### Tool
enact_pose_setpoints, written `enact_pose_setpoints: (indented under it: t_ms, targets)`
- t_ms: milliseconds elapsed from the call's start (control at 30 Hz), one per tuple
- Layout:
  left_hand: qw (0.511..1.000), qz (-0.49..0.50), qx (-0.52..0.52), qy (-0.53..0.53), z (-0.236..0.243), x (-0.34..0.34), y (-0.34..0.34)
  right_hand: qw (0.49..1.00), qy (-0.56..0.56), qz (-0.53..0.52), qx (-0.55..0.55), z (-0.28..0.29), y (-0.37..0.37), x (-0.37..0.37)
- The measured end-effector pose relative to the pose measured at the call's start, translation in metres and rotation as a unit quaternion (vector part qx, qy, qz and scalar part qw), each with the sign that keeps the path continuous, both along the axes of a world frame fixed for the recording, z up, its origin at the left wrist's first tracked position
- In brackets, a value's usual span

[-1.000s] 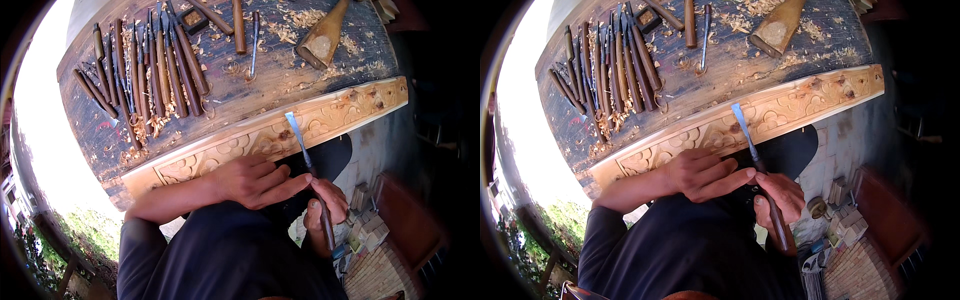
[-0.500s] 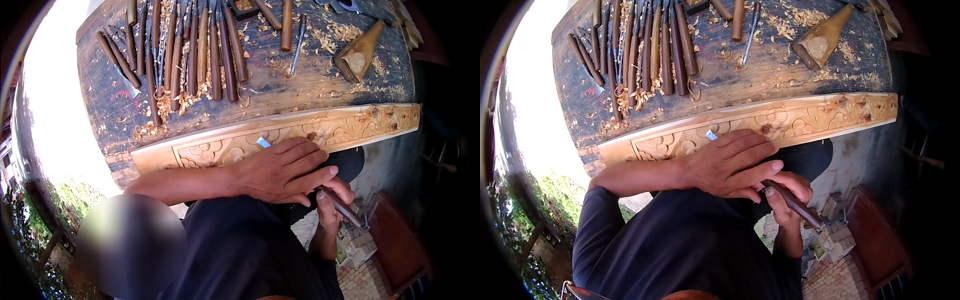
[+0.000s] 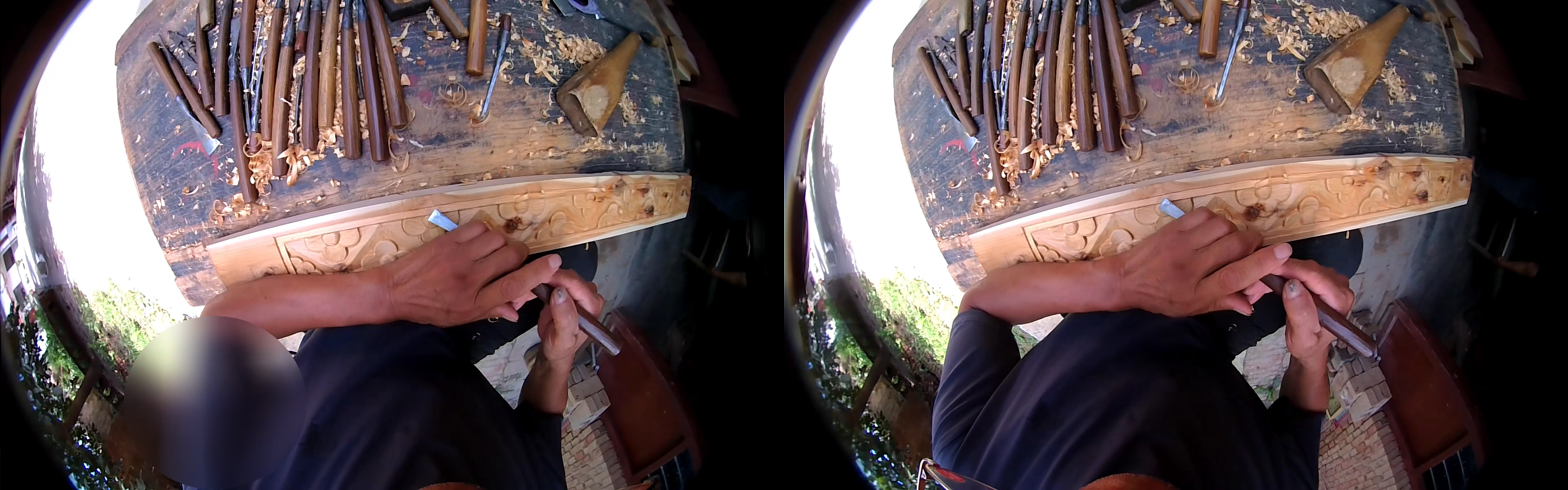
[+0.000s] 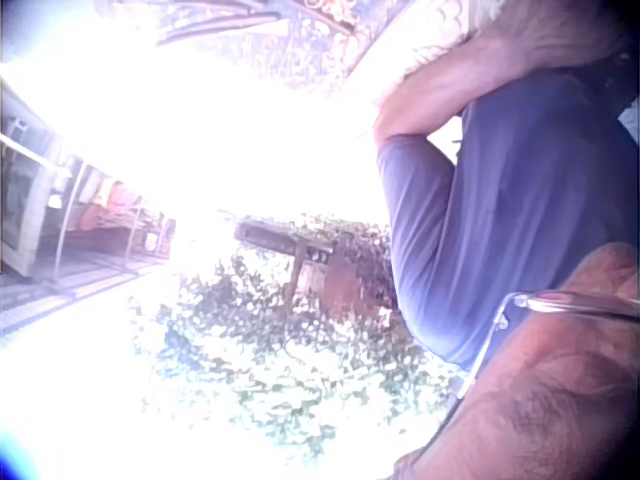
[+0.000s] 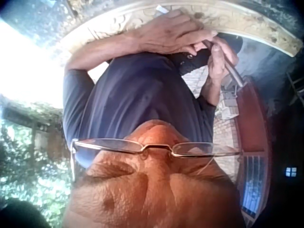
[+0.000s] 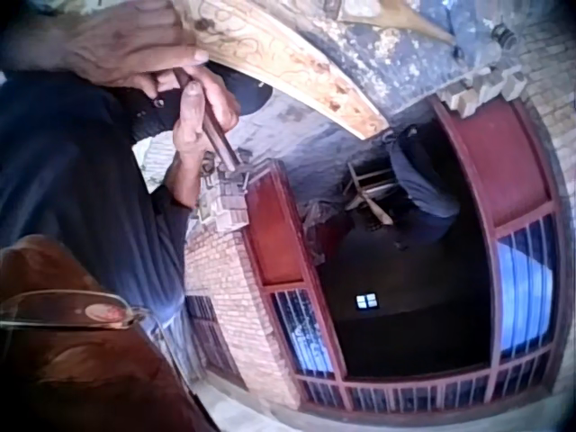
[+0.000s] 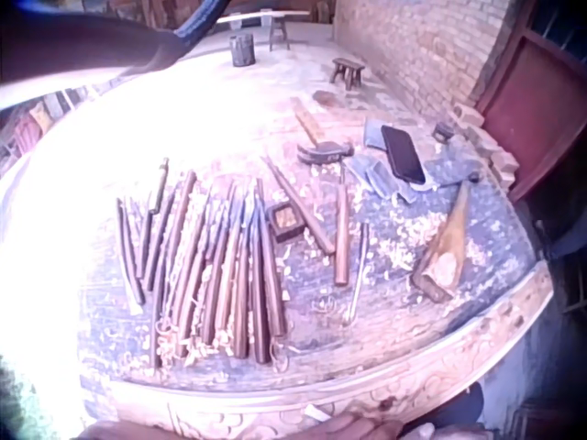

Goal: The person carves decorative patterns into a wooden plank using a chisel. They hold the chisel with both hands, pressing it into the wood to remove shavings and refine the floral design.

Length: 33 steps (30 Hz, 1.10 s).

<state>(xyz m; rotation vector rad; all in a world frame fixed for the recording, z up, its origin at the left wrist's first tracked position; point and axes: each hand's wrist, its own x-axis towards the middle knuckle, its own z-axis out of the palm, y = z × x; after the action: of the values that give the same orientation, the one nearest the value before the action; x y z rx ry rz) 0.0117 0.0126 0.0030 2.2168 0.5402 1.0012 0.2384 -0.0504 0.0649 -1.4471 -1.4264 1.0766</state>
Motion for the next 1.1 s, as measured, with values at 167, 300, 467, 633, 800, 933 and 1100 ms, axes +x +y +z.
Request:
enact_pose_setpoints:
  t_ms: [167, 300, 467, 633, 800, 933, 1100]
  targets:
    - [0.999, -0.001, -0.042, -0.007, -0.003, 0.001, 0.002, 0.999, -0.010, 0.029, -0.015, 0.009, 0.018, -0.006]
    - [0.999, -0.003, -0.044, -0.004, 0.003, 0.001, 0.006, 0.997, 0.033, 0.050, -0.051, 0.017, 0.029, -0.006]
    - [0.998, 0.036, -0.038, -0.038, 0.002, 0.006, 0.007, 0.992, 0.036, 0.090, -0.087, 0.035, 0.055, -0.010]
    - [0.997, 0.057, -0.038, -0.026, 0.005, 0.007, 0.010, 0.988, 0.047, 0.109, -0.102, 0.039, 0.069, -0.009]
    - [0.997, 0.067, -0.046, -0.013, 0.007, 0.010, 0.011, 0.984, 0.075, 0.125, -0.102, 0.030, 0.073, -0.001]
    - [0.996, 0.078, -0.049, -0.022, 0.008, 0.012, 0.012, 0.982, 0.081, 0.148, -0.086, 0.025, 0.079, 0.001]
    - [0.994, 0.093, -0.054, -0.004, 0.008, 0.013, 0.013, 0.978, 0.117, 0.140, -0.104, 0.014, 0.080, 0.006]
